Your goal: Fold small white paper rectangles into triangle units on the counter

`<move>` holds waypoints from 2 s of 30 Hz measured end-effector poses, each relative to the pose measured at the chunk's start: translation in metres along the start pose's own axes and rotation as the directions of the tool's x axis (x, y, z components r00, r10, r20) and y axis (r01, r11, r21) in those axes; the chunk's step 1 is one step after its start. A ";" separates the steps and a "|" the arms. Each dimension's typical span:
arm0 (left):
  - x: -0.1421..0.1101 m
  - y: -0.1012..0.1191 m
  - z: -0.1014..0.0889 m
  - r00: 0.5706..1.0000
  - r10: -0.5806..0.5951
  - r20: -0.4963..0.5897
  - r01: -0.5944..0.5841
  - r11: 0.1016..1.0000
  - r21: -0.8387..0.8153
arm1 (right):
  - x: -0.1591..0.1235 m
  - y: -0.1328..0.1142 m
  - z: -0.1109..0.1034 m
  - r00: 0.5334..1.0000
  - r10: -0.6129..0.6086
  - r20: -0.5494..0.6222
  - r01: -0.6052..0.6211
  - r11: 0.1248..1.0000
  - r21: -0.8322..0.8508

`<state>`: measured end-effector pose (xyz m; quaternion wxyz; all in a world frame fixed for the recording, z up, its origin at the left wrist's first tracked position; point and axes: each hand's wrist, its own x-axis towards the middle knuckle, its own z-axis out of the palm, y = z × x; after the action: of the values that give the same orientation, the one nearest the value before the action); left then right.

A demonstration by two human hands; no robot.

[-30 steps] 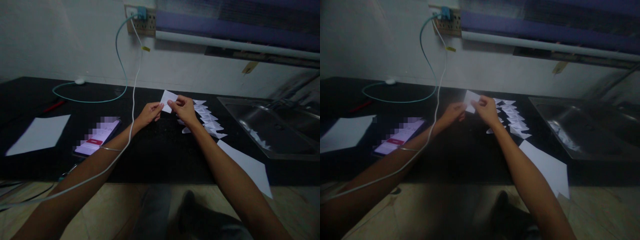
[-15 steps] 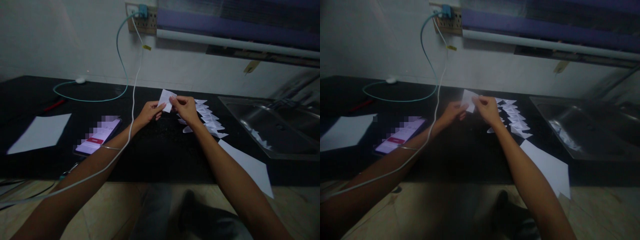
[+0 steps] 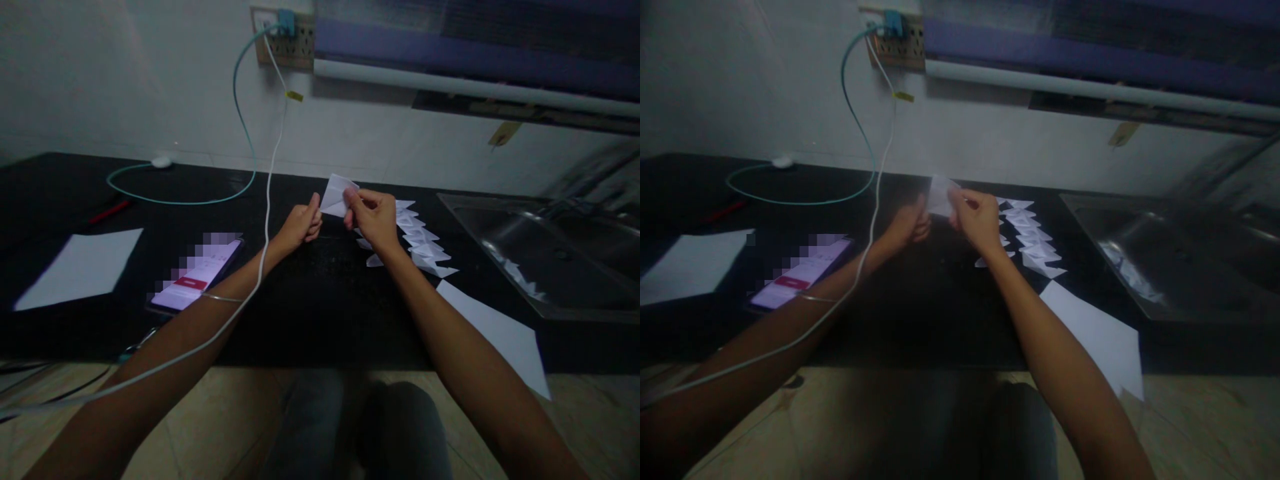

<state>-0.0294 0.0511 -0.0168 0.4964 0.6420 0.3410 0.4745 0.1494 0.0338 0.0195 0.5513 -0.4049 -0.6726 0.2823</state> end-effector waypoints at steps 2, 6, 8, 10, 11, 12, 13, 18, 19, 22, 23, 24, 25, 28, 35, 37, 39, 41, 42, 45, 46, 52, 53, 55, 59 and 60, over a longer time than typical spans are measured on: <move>0.004 -0.002 -0.002 0.996 -0.060 0.067 0.065 0.995 -0.077 | 0.000 0.000 0.001 0.999 -0.029 0.024 0.029 0.999 0.035; 0.004 0.001 -0.003 0.994 -0.099 0.038 0.105 0.979 -0.178 | -0.001 0.002 0.000 0.985 -0.117 0.131 0.122 0.992 -0.038; 0.001 0.003 -0.002 0.995 -0.095 -0.037 0.085 0.972 -0.221 | -0.003 0.003 -0.001 0.971 -0.137 0.197 0.156 0.984 -0.084; -0.002 0.003 -0.002 0.992 -0.080 -0.094 0.055 0.968 -0.246 | -0.004 0.004 -0.003 0.959 -0.133 0.252 0.167 0.979 -0.116; -0.003 0.002 -0.003 0.991 -0.073 -0.109 0.044 0.968 -0.247 | -0.004 0.005 -0.003 0.954 -0.128 0.270 0.168 0.977 -0.128; -0.004 0.001 -0.003 0.991 -0.068 -0.113 0.039 0.970 -0.239 | -0.004 0.005 -0.003 0.953 -0.125 0.274 0.167 0.976 -0.138; -0.004 0.000 -0.003 0.991 -0.068 -0.112 0.041 0.973 -0.225 | -0.004 0.006 -0.003 0.957 -0.123 0.263 0.165 0.976 -0.145; -0.004 0.002 -0.001 0.994 -0.102 -0.044 0.097 0.989 -0.109 | -0.001 0.013 0.002 0.993 -0.077 0.085 0.092 0.975 -0.202; -0.004 0.003 -0.001 0.994 -0.105 -0.024 0.103 0.991 -0.083 | -0.001 0.015 0.003 0.996 -0.060 0.069 0.073 0.976 -0.206; -0.005 0.007 0.000 0.997 -0.076 -0.017 0.076 0.997 -0.011 | 0.001 0.020 0.003 0.999 -0.007 0.039 0.014 0.983 -0.182; -0.005 0.008 0.000 0.998 -0.051 -0.037 0.051 0.999 0.007 | 0.001 0.021 0.003 0.999 0.009 0.031 -0.003 0.985 -0.172; -0.005 0.009 0.000 0.998 -0.022 -0.062 0.024 0.999 0.023 | 0.001 0.022 0.002 1.000 0.017 0.025 -0.013 0.987 -0.163; -0.006 0.010 -0.001 0.996 0.007 -0.085 -0.004 0.999 0.035 | 0.001 0.024 0.002 1.000 0.016 0.024 -0.012 0.988 -0.156; -0.006 0.010 -0.002 0.992 0.049 -0.113 -0.044 0.998 0.052 | 0.002 0.027 0.003 0.999 -0.024 0.024 0.028 0.987 -0.158; -0.005 0.008 -0.003 0.996 -0.024 -0.080 0.025 1.000 0.015 | -0.001 0.024 0.004 0.997 -0.062 0.045 0.070 0.976 -0.207; -0.005 0.009 -0.003 0.997 -0.036 -0.068 0.037 0.999 0.010 | -0.002 0.021 0.004 0.997 -0.067 0.046 0.076 0.972 -0.222; -0.006 0.010 -0.002 0.997 -0.048 -0.068 0.049 0.999 0.011 | -0.003 0.018 0.004 0.996 -0.078 0.049 0.087 0.968 -0.235; -0.006 0.011 -0.002 0.996 -0.049 -0.073 0.050 0.999 0.015 | -0.003 0.016 0.005 0.995 -0.092 0.045 0.101 0.963 -0.250; -0.006 0.011 -0.002 0.996 -0.047 -0.076 0.048 0.999 0.013 | -0.004 0.014 0.005 0.994 -0.101 0.044 0.109 0.959 -0.261; -0.006 0.012 -0.003 0.996 -0.040 -0.079 0.039 0.999 -0.012 | -0.006 0.012 0.006 0.989 -0.136 0.051 0.145 0.943 -0.298; -0.006 0.012 -0.003 0.996 -0.041 -0.077 0.039 0.999 -0.025 | -0.007 0.012 0.006 0.987 -0.151 0.055 0.160 0.938 -0.308; -0.006 0.011 -0.003 0.997 -0.049 -0.055 0.045 0.996 -0.073 | -0.007 0.013 0.005 0.978 -0.208 0.030 0.206 0.922 -0.328; -0.006 0.011 -0.003 0.997 -0.044 -0.062 0.040 0.997 -0.073 | -0.007 0.013 0.005 0.977 -0.213 0.031 0.211 0.922 -0.324; -0.006 0.012 -0.003 0.995 -0.038 -0.089 0.033 0.997 -0.064 | -0.008 0.013 0.005 0.971 -0.232 0.052 0.237 0.920 -0.314; -0.007 0.016 -0.004 0.986 -0.048 -0.157 0.043 0.998 -0.035 | -0.008 0.013 0.004 0.919 -0.355 0.170 0.392 0.866 -0.311; -0.008 0.018 -0.004 0.984 -0.046 -0.170 0.041 0.999 -0.031 | -0.008 0.014 0.004 0.897 -0.393 0.204 0.440 0.844 -0.308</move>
<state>-0.0364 0.0405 -0.0018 0.4844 0.5844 0.3896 0.5215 0.1495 0.0344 0.0030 0.4734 -0.3200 -0.8186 0.0591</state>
